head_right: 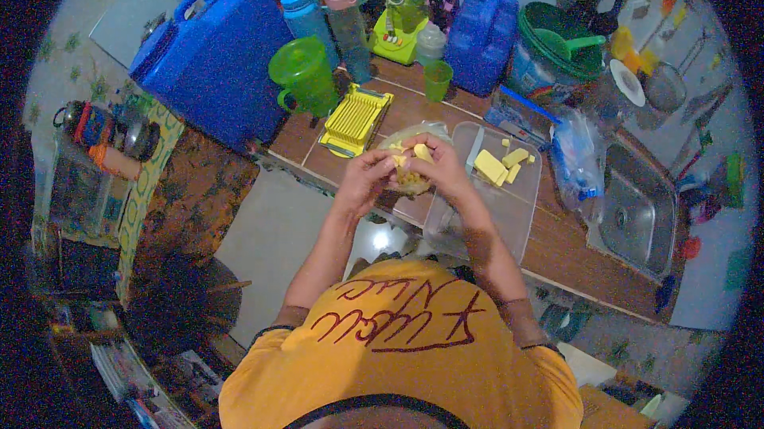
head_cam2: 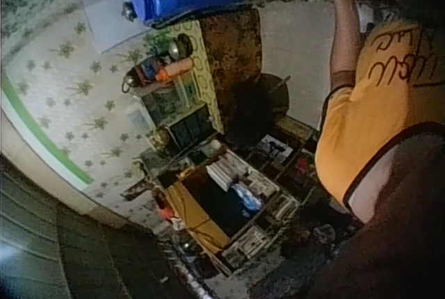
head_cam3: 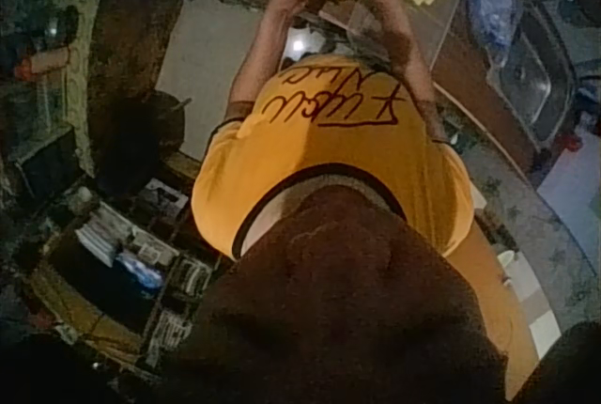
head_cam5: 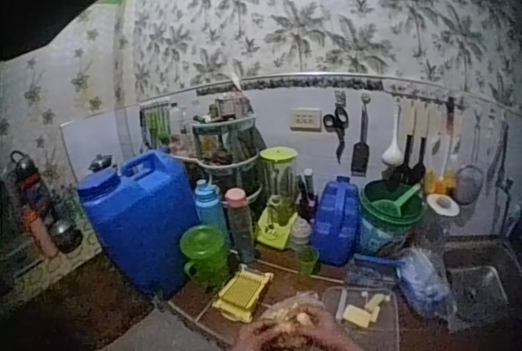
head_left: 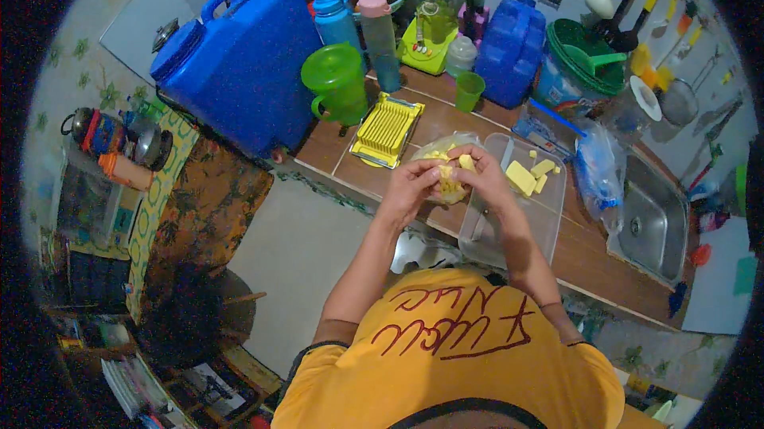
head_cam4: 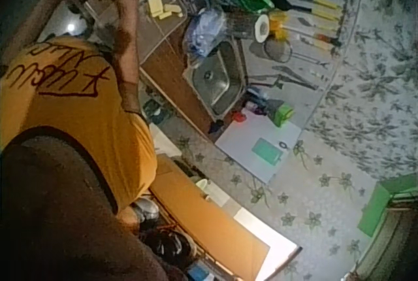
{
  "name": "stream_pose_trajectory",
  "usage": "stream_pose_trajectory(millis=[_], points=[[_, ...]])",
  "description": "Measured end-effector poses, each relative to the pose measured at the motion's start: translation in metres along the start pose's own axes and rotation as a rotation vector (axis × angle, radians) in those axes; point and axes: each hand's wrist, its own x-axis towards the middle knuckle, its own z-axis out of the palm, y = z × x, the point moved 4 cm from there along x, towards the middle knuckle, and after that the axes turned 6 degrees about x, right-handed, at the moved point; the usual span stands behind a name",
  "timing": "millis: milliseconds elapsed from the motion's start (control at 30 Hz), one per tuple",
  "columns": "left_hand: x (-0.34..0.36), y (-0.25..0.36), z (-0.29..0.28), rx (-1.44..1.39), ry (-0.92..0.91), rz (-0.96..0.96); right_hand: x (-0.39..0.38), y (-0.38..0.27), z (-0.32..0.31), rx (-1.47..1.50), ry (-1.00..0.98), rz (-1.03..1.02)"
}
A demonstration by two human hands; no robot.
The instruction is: The person breaks pieces of cheese into smaller chunks by hand and places them into a plastic bag.
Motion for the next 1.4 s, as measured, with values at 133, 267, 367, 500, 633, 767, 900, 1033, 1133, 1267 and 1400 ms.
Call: stream_pose_trajectory(millis=[133, 267, 367, 500, 633, 767, 900, 1033, 1133, 1267, 1400], points=[[0.009, -0.006, -0.009, -0.1, -0.018, -0.023, 0.007, 0.018, -0.023, -0.046, 0.133, 0.12], [0.014, -0.012, -0.017, -0.138, 0.058, -0.096, 0.017, 0.037, -0.043, -0.239, 0.218, 0.027], [0.017, -0.017, -0.022, -0.034, 0.1, -0.109, 0.019, 0.035, -0.042, -0.531, 0.227, -0.173], [0.023, -0.025, -0.04, 0.439, 0.245, -0.031, 0.023, 0.038, -0.044, -0.616, 0.249, -0.117], [0.023, -0.025, -0.041, 0.582, 0.233, 0.036, 0.022, 0.03, -0.044, -0.422, 0.251, 0.012], [0.024, -0.024, -0.04, 0.696, 0.284, 0.135, 0.01, 0.017, -0.045, -0.027, 0.217, 0.194], [0.027, -0.028, -0.044, 0.789, 0.307, 0.244, -0.006, 0.009, -0.044, 0.329, 0.151, 0.114], [0.012, -0.016, -0.008, 0.663, 0.209, 0.171, -0.025, 0.008, -0.047, 0.202, 0.178, 0.115], [0.002, -0.015, 0.025, 0.517, 0.029, -0.04, -0.036, 0.004, -0.042, 0.18, 0.138, 0.067], [-0.007, -0.024, 0.044, 0.321, -0.008, -0.079, -0.052, -0.015, -0.032, 0.097, 0.089, 0.06], [-0.014, -0.036, 0.056, 0.309, 0.036, -0.05, -0.062, -0.01, -0.046, -0.089, 0.015, 0.08]])
